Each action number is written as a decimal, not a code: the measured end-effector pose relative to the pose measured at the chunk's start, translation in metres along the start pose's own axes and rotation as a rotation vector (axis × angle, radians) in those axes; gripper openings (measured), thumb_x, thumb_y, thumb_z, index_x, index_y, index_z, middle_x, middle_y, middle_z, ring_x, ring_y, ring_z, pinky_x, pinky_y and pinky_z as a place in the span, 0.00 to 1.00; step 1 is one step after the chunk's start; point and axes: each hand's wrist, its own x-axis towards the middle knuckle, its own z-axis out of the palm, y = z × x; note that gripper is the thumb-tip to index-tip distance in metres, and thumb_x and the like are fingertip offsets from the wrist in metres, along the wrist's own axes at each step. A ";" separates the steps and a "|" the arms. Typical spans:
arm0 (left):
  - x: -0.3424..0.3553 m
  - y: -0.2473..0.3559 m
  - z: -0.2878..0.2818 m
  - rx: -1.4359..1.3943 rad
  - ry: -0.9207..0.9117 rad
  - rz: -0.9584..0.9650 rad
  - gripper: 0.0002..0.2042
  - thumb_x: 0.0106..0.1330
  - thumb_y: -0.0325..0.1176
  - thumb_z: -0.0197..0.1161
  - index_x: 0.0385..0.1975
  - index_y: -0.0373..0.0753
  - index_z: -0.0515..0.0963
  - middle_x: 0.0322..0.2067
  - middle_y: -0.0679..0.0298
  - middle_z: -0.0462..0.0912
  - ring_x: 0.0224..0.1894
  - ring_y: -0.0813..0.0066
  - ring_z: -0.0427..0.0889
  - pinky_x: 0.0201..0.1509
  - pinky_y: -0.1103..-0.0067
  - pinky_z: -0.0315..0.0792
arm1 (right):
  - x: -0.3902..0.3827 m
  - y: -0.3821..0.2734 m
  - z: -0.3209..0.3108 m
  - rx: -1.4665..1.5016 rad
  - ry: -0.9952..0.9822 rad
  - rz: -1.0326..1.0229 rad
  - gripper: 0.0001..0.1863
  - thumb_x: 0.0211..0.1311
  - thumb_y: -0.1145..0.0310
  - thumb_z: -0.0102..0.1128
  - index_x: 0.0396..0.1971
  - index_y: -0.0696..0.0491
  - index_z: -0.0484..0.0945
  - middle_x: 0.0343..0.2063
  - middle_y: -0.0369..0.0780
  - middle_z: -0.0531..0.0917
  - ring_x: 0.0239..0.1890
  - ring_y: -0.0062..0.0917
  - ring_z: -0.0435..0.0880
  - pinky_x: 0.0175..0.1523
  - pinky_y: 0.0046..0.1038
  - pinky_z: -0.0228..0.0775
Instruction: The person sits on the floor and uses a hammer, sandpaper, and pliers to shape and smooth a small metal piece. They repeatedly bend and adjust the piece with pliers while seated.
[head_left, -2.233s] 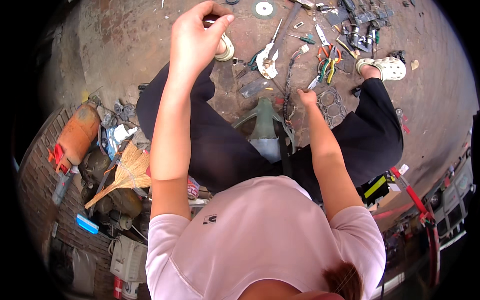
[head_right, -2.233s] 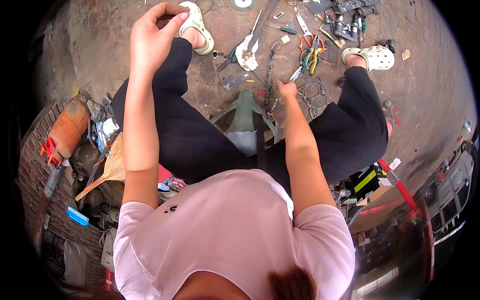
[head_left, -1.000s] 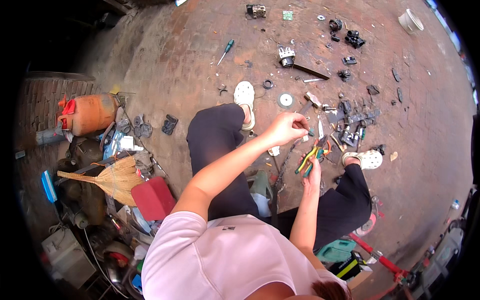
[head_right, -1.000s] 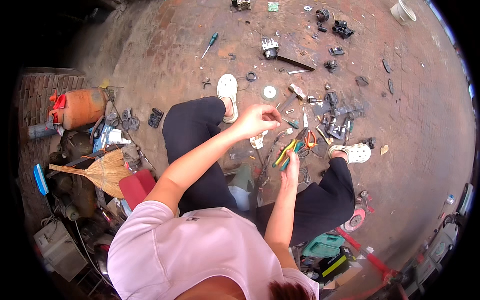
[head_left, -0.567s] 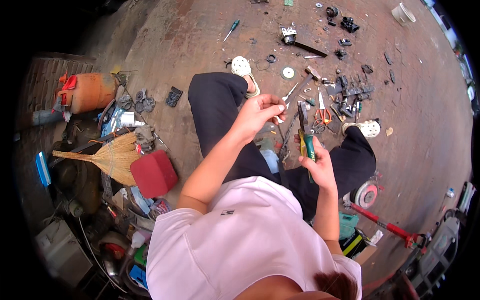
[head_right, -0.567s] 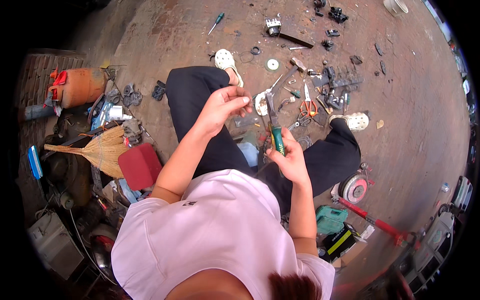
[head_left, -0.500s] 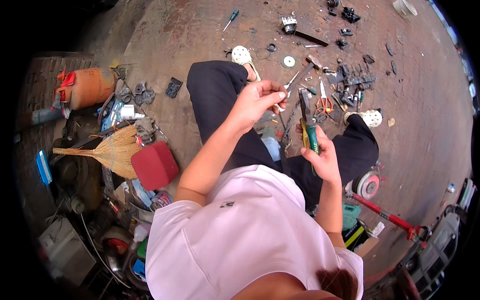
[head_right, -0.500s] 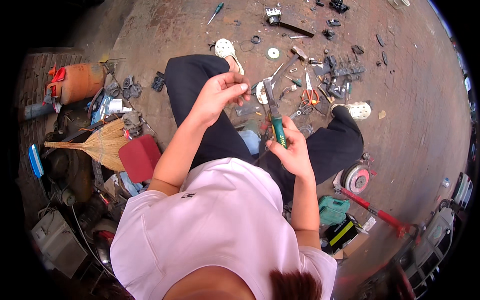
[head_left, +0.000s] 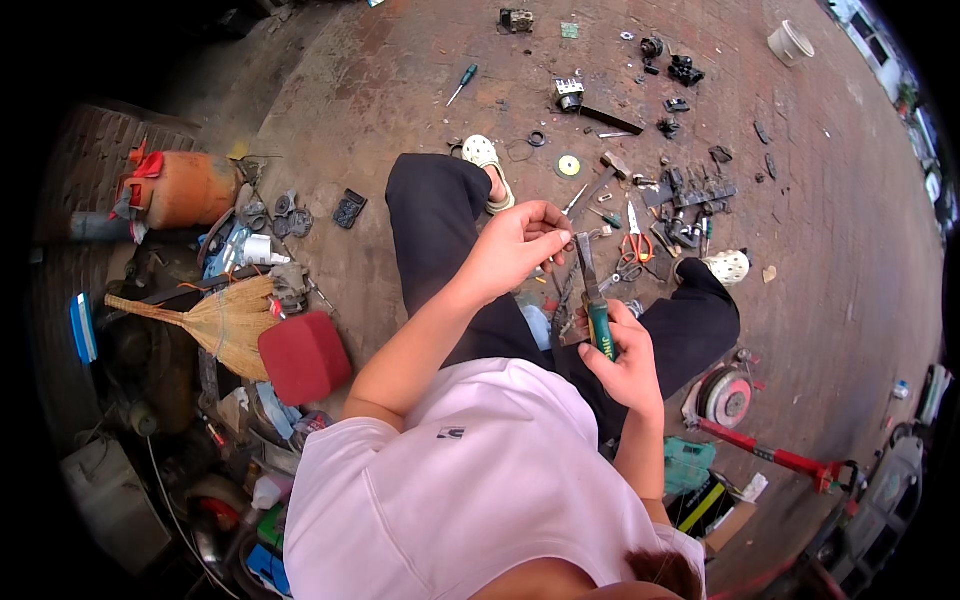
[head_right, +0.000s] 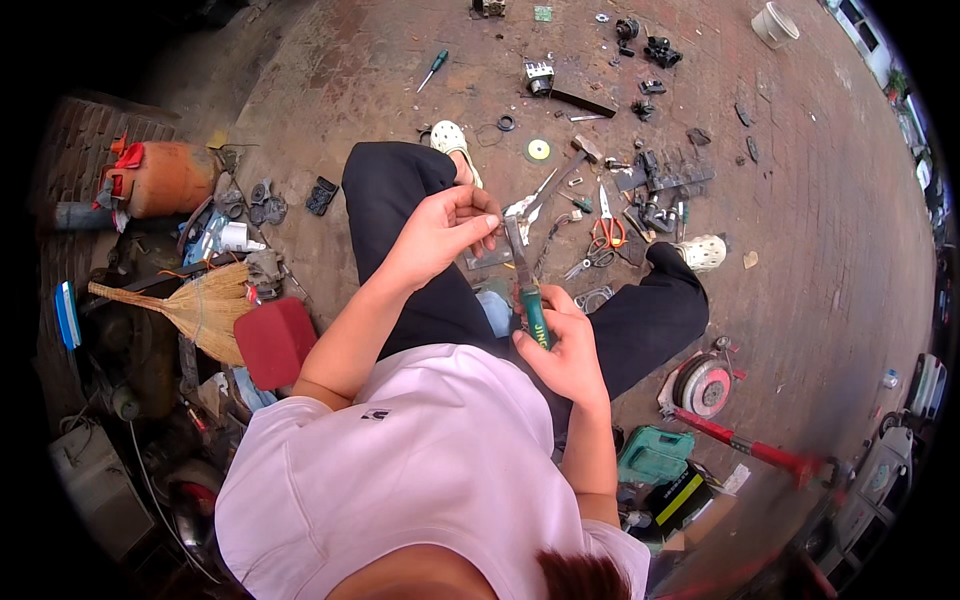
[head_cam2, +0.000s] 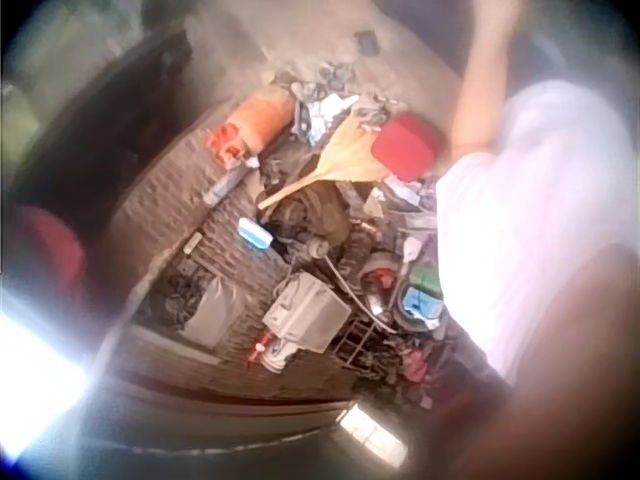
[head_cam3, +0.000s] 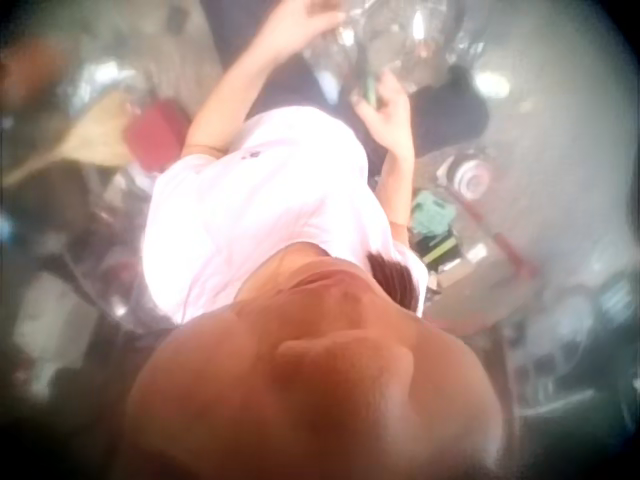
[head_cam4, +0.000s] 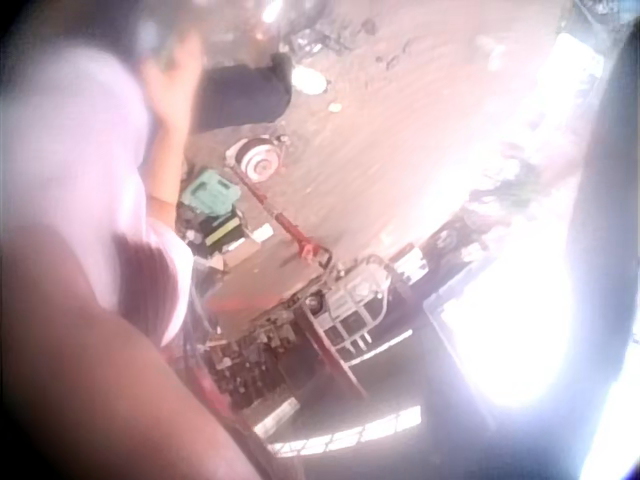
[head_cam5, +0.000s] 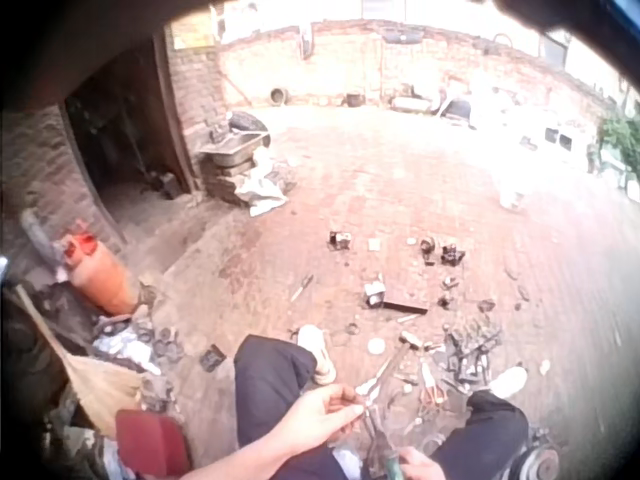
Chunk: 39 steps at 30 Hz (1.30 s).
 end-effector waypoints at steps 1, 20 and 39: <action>0.000 0.001 0.000 -0.016 -0.005 0.008 0.07 0.67 0.28 0.61 0.41 0.32 0.75 0.33 0.66 0.81 0.31 0.82 0.80 0.34 0.83 0.75 | 0.000 0.000 0.000 -0.021 0.001 -0.001 0.11 0.46 0.78 0.64 0.33 0.64 0.80 0.44 0.45 0.81 0.46 0.36 0.82 0.52 0.30 0.72; -0.003 0.025 -0.007 -0.102 -0.050 0.105 0.06 0.64 0.25 0.64 0.38 0.34 0.77 0.32 0.67 0.79 0.31 0.82 0.78 0.37 0.84 0.73 | 0.007 -0.007 0.003 0.228 -0.059 -0.049 0.08 0.49 0.77 0.60 0.30 0.64 0.80 0.43 0.45 0.84 0.38 0.29 0.82 0.42 0.26 0.72; 0.000 0.024 -0.015 0.045 -0.009 0.071 0.07 0.64 0.27 0.65 0.37 0.31 0.77 0.29 0.65 0.81 0.28 0.81 0.79 0.34 0.83 0.74 | 0.005 -0.013 0.004 -0.042 -0.017 -0.061 0.06 0.46 0.78 0.63 0.27 0.64 0.79 0.40 0.47 0.82 0.38 0.35 0.83 0.43 0.28 0.74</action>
